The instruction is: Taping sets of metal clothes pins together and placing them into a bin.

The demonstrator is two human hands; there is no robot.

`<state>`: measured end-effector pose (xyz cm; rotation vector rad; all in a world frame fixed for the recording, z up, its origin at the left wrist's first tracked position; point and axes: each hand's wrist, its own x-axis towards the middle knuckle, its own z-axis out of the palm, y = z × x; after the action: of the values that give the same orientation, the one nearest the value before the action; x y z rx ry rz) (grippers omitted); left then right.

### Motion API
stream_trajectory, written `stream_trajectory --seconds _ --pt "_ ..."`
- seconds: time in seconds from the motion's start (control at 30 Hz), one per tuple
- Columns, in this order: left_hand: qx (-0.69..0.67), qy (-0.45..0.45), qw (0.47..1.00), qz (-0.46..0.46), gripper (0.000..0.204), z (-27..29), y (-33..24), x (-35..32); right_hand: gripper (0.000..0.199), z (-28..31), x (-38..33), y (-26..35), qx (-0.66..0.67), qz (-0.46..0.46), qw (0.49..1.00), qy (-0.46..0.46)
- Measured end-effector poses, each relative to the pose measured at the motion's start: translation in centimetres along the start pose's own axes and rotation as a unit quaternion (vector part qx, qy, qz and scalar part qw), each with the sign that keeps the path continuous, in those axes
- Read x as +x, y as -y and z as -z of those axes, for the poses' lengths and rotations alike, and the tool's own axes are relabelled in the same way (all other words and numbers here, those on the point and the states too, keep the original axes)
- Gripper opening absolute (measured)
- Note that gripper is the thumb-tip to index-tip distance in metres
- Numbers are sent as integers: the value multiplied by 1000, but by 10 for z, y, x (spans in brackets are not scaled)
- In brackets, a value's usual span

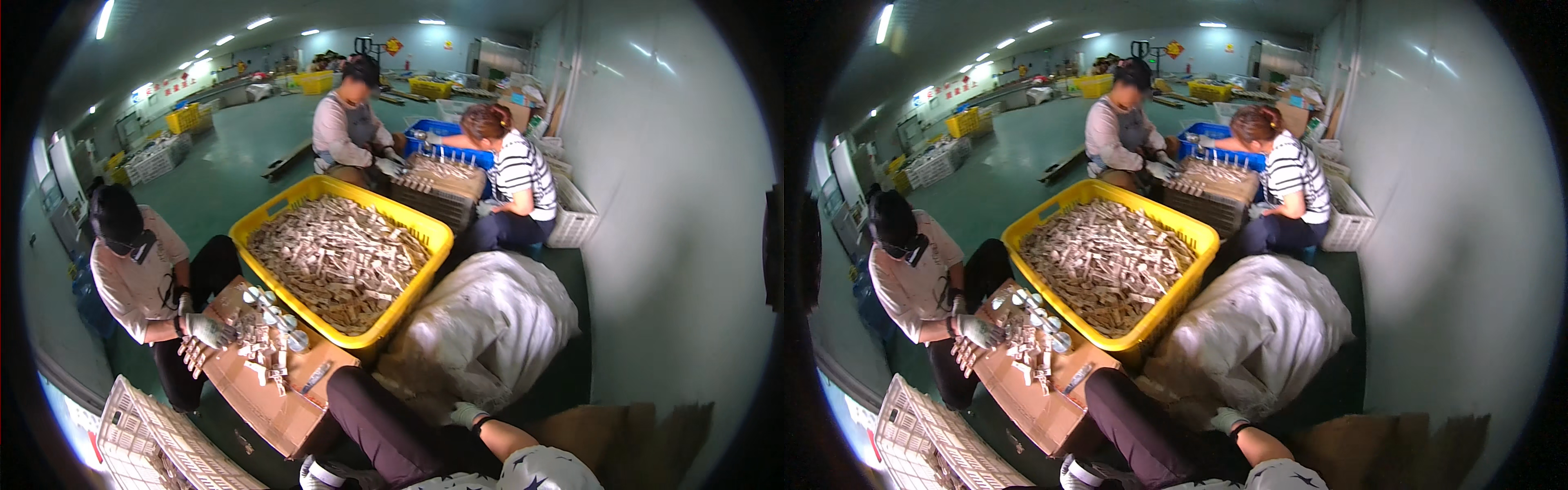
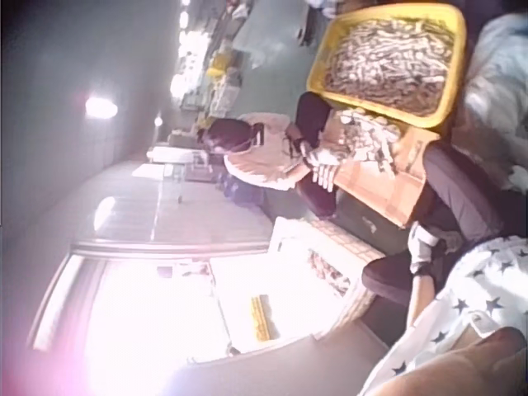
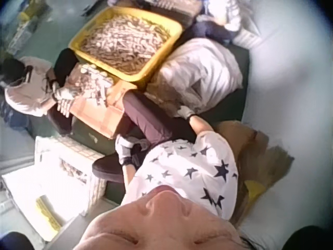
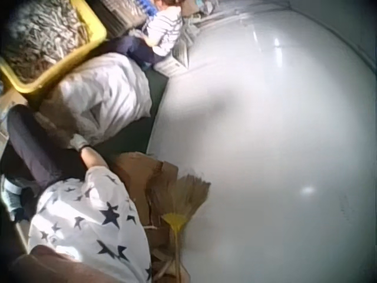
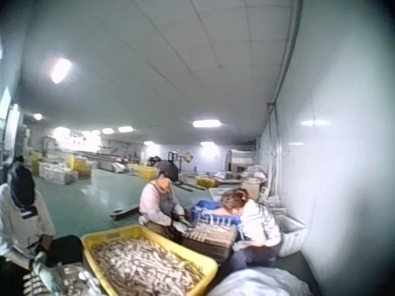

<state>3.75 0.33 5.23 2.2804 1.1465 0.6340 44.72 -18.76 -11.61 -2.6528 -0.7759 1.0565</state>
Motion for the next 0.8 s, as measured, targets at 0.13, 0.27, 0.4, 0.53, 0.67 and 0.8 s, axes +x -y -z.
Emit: stream_trajectory --seconds 0.13,0.27,0.4,0.53,0.67,0.8 --pt "-22 -38 997 62 18 -33 124 -54 52 -54 -7 59 15 97 990 105" --pt "-98 34 994 -45 15 -109 116 -23 51 -126 40 -107 -115 307 945 13" --pt "-471 -73 843 249 19 -79 125 -50 53 -129 46 -58 -116 295 932 173" --pt "-647 -207 631 374 13 -43 110 -63 55 -125 26 14 -93 220 951 196" --pt "-644 -176 642 377 23 -63 88 -41 52 -127 64 -83 -114 261 941 180" --pt "-651 -123 659 357 26 -61 53 -2 45 -91 119 -149 132 148 976 91"
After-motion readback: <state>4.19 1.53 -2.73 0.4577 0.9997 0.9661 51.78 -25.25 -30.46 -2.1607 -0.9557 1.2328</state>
